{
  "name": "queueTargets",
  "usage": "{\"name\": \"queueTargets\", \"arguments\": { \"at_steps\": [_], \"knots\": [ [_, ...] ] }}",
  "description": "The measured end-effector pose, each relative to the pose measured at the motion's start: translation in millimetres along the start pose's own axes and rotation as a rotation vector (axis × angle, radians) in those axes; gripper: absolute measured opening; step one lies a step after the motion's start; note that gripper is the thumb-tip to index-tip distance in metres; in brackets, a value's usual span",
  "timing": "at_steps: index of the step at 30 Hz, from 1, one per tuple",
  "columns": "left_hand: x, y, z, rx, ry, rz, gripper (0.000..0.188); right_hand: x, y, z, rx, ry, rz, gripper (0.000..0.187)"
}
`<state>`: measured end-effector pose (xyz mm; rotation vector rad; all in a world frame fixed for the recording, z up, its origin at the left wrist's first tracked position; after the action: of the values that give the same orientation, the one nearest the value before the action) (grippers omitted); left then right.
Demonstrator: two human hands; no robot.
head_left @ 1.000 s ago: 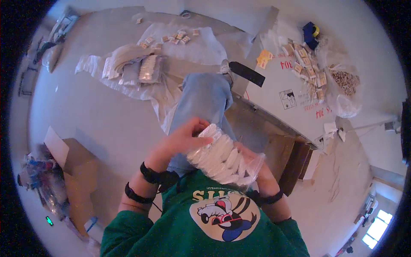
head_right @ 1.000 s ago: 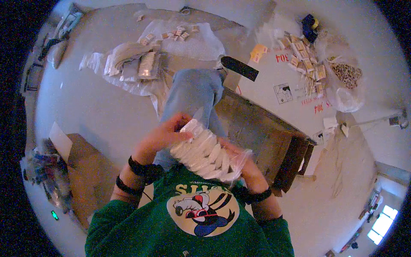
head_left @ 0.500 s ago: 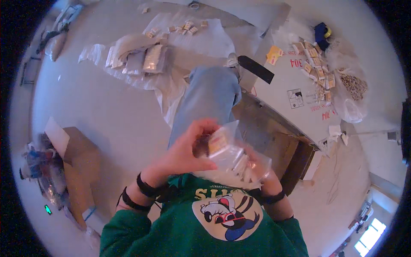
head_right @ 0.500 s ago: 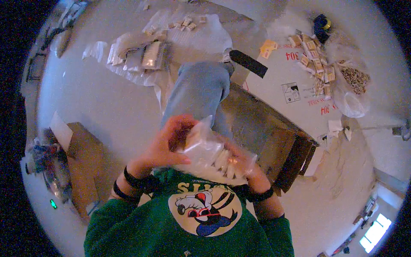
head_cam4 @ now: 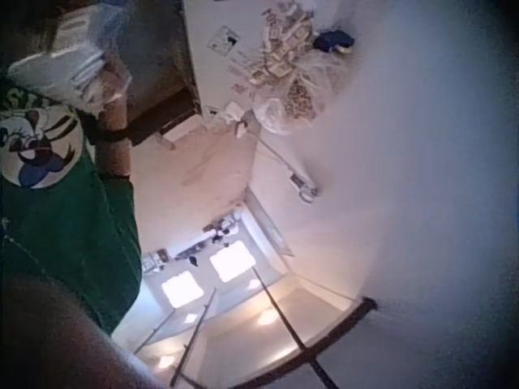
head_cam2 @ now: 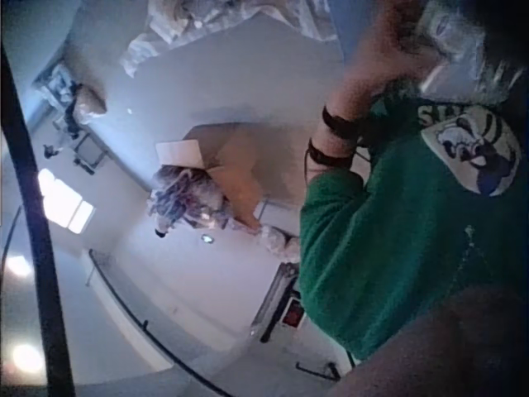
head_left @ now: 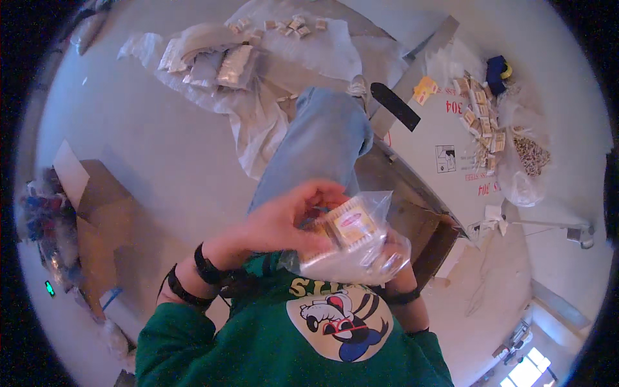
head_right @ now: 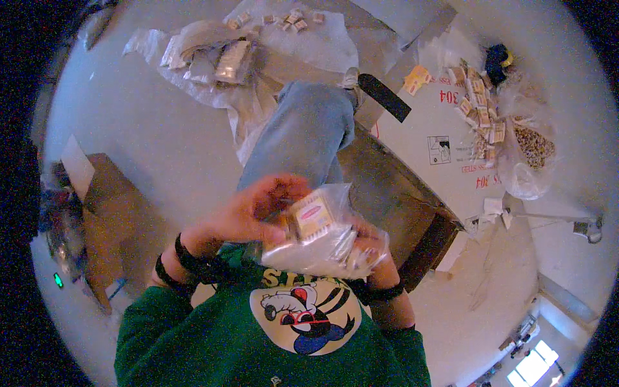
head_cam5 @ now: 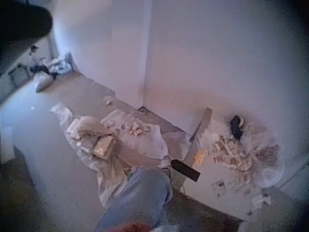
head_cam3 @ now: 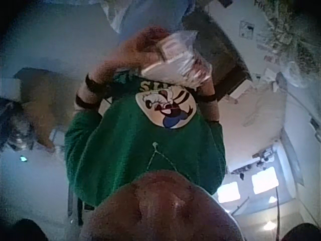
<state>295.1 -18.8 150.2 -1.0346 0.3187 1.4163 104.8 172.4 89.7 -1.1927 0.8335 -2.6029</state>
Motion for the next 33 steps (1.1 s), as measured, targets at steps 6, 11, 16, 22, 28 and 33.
{"name": "queueTargets", "arguments": {
  "at_steps": [6, 11, 16, 22, 28, 33],
  "knots": [
    [6, 3, -6, 0.139, -0.338, 0.006, 0.07, 3, 5, 13, -0.237, 0.258, 0.186, 0.064],
    [8, 10, 6, 0.206, -0.188, 0.067, 0.086, -1, 12, 8, -0.104, 0.399, 0.097, 0.067],
    [-5, 10, 24, 0.122, 0.093, 0.106, 0.092, -5, 19, 4, 0.035, 0.529, -0.006, 0.07],
    [-8, 11, 32, 0.12, 0.334, 0.123, 0.107, 4, 10, 13, 0.175, 0.482, 0.03, 0.059],
    [-5, 13, 34, 0.117, 0.418, 0.249, 0.111, -1, 12, 8, 0.234, 0.705, 0.016, 0.06],
    [-7, 13, 33, 0.133, 0.415, 0.238, 0.112, -1, 11, 7, 0.229, 0.68, 0.026, 0.062]
  ]
}}
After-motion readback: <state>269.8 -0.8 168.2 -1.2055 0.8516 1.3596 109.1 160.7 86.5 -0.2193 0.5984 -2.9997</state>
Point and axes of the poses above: each hand's wrist, its own y-axis towards the middle knuckle, its own z-axis out of the palm, x = y × z, the point moved 1 cm from there along y, towards the middle knuckle, and after that the axes turned 7 degrees about -z, right-handed, at the moved point
